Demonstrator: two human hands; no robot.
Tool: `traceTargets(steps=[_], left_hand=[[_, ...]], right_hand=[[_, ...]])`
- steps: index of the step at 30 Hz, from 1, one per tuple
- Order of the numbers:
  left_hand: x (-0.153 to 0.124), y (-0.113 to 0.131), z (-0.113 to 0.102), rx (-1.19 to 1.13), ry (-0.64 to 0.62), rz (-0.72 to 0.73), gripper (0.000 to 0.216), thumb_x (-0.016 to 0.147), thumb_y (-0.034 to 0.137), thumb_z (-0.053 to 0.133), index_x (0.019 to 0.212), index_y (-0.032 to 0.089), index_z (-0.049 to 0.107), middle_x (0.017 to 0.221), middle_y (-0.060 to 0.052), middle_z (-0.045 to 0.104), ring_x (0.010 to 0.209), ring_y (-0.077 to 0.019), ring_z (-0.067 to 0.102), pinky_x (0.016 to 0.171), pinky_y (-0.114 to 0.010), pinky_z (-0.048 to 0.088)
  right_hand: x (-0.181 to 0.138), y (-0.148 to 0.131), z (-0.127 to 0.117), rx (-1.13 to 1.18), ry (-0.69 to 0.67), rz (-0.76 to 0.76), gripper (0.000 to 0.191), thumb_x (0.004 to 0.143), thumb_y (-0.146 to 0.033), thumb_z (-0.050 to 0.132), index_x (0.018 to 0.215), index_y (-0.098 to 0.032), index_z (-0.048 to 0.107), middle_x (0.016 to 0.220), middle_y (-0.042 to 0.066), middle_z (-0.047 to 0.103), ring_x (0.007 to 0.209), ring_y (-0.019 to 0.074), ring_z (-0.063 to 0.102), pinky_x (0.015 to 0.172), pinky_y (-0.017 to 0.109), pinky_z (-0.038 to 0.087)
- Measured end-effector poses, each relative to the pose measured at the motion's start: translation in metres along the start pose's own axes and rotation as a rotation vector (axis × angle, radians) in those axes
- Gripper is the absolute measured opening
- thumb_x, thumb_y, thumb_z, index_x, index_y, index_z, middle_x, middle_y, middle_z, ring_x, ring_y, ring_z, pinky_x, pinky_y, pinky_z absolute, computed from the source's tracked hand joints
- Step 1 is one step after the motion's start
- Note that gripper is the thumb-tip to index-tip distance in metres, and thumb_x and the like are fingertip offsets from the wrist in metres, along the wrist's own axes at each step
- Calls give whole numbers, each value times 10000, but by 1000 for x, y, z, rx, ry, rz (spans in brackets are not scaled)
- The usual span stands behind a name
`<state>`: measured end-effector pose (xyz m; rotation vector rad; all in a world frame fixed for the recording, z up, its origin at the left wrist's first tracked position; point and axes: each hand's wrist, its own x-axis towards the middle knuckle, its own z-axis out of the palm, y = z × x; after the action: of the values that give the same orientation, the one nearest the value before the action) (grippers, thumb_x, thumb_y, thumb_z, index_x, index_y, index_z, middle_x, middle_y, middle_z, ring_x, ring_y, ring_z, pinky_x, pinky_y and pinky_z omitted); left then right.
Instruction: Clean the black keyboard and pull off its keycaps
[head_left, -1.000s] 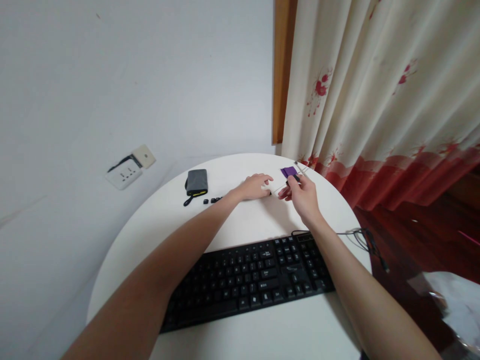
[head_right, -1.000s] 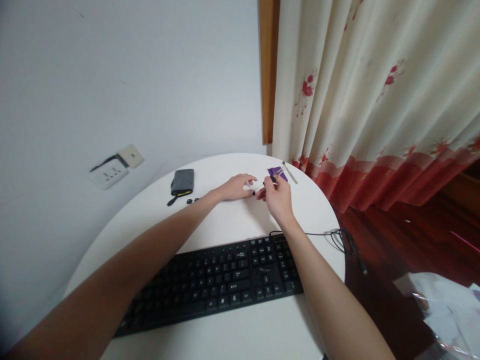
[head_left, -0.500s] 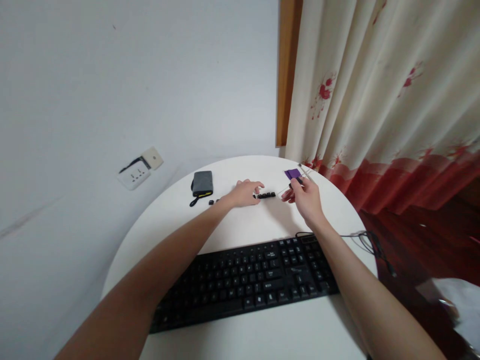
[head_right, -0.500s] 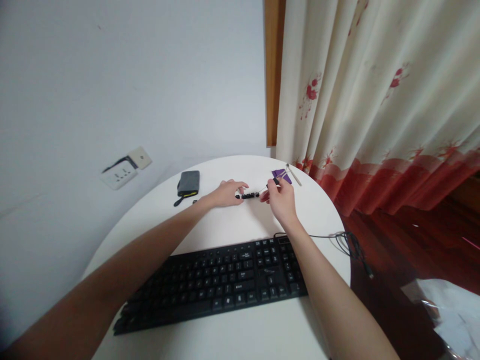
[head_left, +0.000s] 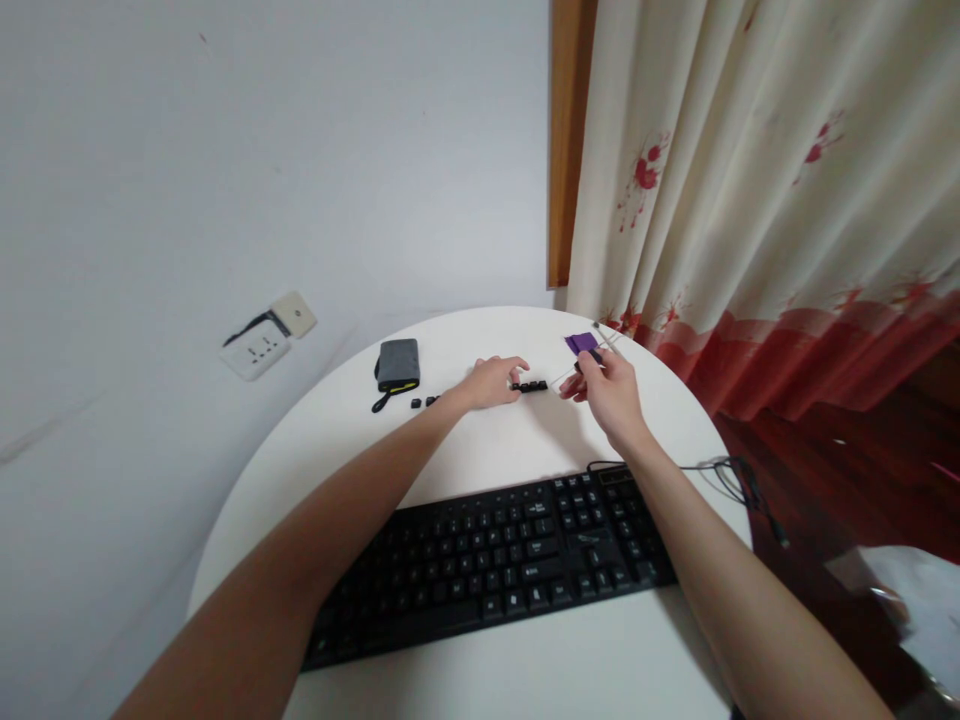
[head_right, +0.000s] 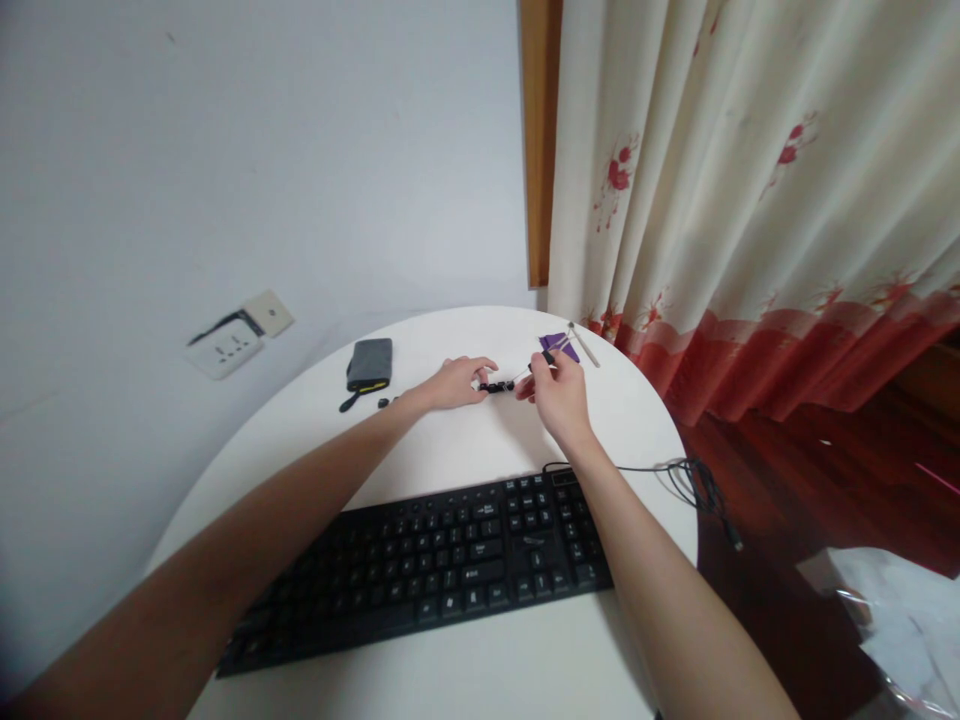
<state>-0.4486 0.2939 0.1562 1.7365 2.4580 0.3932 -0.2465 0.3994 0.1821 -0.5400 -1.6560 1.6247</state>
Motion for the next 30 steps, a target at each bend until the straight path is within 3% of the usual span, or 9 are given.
traceTargets(steps=[18, 21, 24, 27, 30], left_hand=[[-3, 3, -3, 6, -21, 11, 521, 760, 304, 650, 1273, 256, 575, 1123, -35, 714, 1086, -271, 607, 944, -404, 380], [-5, 4, -9, 0, 29, 23, 521, 776, 356, 666, 1279, 254, 576, 1159, -39, 699, 1126, -277, 585, 974, -421, 373], [-12, 14, -19, -52, 149, -4, 430, 836, 363, 615, 1248, 238, 606, 1189, -49, 687, 1089, -255, 597, 974, -409, 397], [-32, 37, -24, -178, 191, -17, 311, 884, 261, 510, 1157, 205, 649, 1148, -53, 703, 946, -202, 636, 891, -343, 463], [-66, 69, -18, -265, 35, 58, 271, 873, 194, 478, 1054, 212, 679, 1062, -50, 723, 926, -191, 652, 863, -308, 489]], right_hand=[[0, -1, 0, -14, -27, -2, 240, 886, -425, 552, 804, -208, 492, 534, -1, 649, 461, 145, 632, 447, 212, 446], [0, -3, -1, -19, -59, 3, 253, 889, -434, 552, 792, -204, 507, 571, 13, 668, 484, 144, 635, 457, 216, 444], [-1, -6, -6, -121, -217, -86, 289, 893, -421, 555, 724, -187, 555, 610, 28, 669, 530, 136, 614, 497, 227, 450], [-6, -14, -17, -259, -535, -199, 291, 877, -386, 601, 683, -171, 623, 615, 14, 649, 578, 132, 576, 581, 244, 459], [-14, -24, -27, -331, -852, -157, 287, 863, -381, 630, 681, -163, 676, 603, -2, 638, 574, 127, 543, 591, 241, 438]])
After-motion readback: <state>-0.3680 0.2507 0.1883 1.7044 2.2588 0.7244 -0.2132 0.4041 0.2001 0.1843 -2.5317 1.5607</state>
